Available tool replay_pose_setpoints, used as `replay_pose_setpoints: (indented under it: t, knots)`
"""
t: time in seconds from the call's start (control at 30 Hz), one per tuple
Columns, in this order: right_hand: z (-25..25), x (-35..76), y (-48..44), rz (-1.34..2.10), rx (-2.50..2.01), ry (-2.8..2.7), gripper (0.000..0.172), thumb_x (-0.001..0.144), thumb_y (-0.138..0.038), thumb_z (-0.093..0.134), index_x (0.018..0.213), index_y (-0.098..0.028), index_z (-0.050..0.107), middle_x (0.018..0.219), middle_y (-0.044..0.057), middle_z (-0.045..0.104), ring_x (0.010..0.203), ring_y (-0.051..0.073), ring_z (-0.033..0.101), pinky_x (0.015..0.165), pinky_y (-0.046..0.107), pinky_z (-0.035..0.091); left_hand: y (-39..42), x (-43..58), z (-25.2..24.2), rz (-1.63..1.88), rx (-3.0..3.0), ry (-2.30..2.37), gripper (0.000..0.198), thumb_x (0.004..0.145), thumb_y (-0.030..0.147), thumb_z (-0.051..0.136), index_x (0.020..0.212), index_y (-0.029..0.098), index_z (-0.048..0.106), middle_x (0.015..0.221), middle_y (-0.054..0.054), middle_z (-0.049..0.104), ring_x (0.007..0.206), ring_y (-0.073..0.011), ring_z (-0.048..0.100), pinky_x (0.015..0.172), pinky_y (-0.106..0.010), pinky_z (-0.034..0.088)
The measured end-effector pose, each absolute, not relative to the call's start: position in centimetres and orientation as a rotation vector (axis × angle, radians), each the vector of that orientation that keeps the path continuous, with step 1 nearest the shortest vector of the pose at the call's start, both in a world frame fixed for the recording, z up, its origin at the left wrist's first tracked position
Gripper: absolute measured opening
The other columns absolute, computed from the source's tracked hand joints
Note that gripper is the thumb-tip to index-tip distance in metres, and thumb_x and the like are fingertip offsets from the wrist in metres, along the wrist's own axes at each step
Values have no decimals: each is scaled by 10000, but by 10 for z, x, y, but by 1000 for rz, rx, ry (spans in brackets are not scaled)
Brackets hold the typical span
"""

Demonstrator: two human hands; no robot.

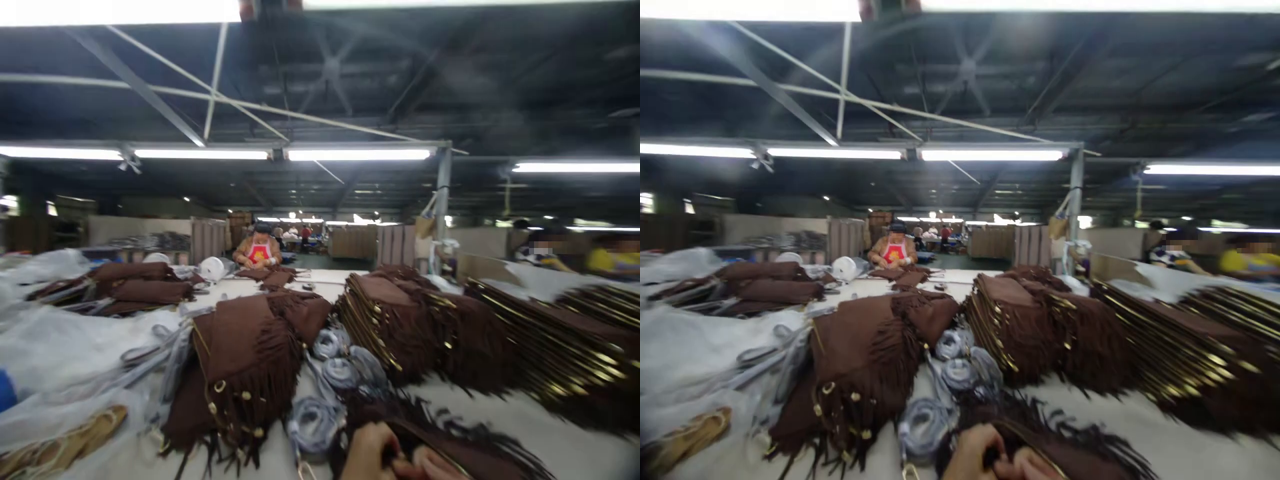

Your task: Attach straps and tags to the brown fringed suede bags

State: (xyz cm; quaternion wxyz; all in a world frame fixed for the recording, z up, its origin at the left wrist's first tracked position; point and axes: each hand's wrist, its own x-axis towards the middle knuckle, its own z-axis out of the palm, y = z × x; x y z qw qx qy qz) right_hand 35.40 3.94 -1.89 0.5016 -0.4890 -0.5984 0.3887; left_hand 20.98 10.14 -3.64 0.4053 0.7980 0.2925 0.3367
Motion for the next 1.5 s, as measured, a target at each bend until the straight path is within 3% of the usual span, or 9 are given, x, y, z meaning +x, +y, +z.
replay_pose_setpoints:
  t: [0.1, 0.2, 0.37, 0.5, 1.07, 1.33, 1.5]
  knots:
    - [-27, 356, -6, 1179, -1190, -1185, 392, 778, -606, 624, 737, -216, 624, 651, 8, 558, 559, 148, 495, 494, 250, 353, 84, 210, -41, 914, 1743, 741, 156, 605, 119, 555, 730, 181, 625, 762, -7, 637, 821, -185, 557, 767, -278, 416]
    - [-24, 354, -16, 1125, -1189, -1114, 349, 747, -504, 660, 747, -154, 657, 590, -23, 495, 522, 101, 383, 496, 225, 262, 94, 213, -38, 855, 1624, 706, 149, 615, 152, 560, 758, 181, 591, 696, 29, 585, 702, -148, 523, 670, -249, 405]
    - [-25, 353, -15, 593, -1351, -1347, 336, 850, -427, 551, 654, -161, 610, 604, -10, 529, 563, 127, 440, 543, 251, 316, 103, 215, -41, 827, 1488, 701, 154, 622, 204, 584, 774, 183, 569, 650, 51, 566, 610, -119, 508, 602, -233, 395]
    - [-26, 357, -22, 365, -1359, -1474, 343, 917, -372, 493, 645, -176, 568, 655, 6, 564, 629, 153, 507, 610, 260, 374, 101, 215, -43, 829, 1383, 702, 191, 628, 237, 607, 806, 179, 567, 647, 42, 602, 601, -124, 547, 599, -237, 413]
    - [-30, 363, -23, 121, -1434, -1512, 328, 927, -345, 444, 639, -196, 495, 646, 4, 550, 614, 152, 513, 591, 246, 379, 101, 216, -40, 825, 1223, 670, 247, 604, 273, 635, 812, 166, 554, 655, 22, 626, 588, -126, 567, 617, -257, 449]
    - [-38, 359, -17, 119, -1505, -1607, 304, 918, -290, 435, 631, -196, 469, 633, -12, 513, 607, 146, 507, 598, 252, 358, 88, 207, -28, 812, 1491, 631, 180, 587, 186, 583, 763, 185, 548, 686, 52, 544, 675, -120, 467, 629, -226, 368]
    - [-42, 360, -15, 40, -1547, -1674, 300, 915, -274, 424, 625, -200, 445, 617, -12, 502, 595, 148, 507, 587, 256, 360, 81, 204, -21, 779, 1627, 596, 163, 746, 342, 529, 726, 186, 570, 714, 21, 523, 735, -153, 467, 686, -251, 366]
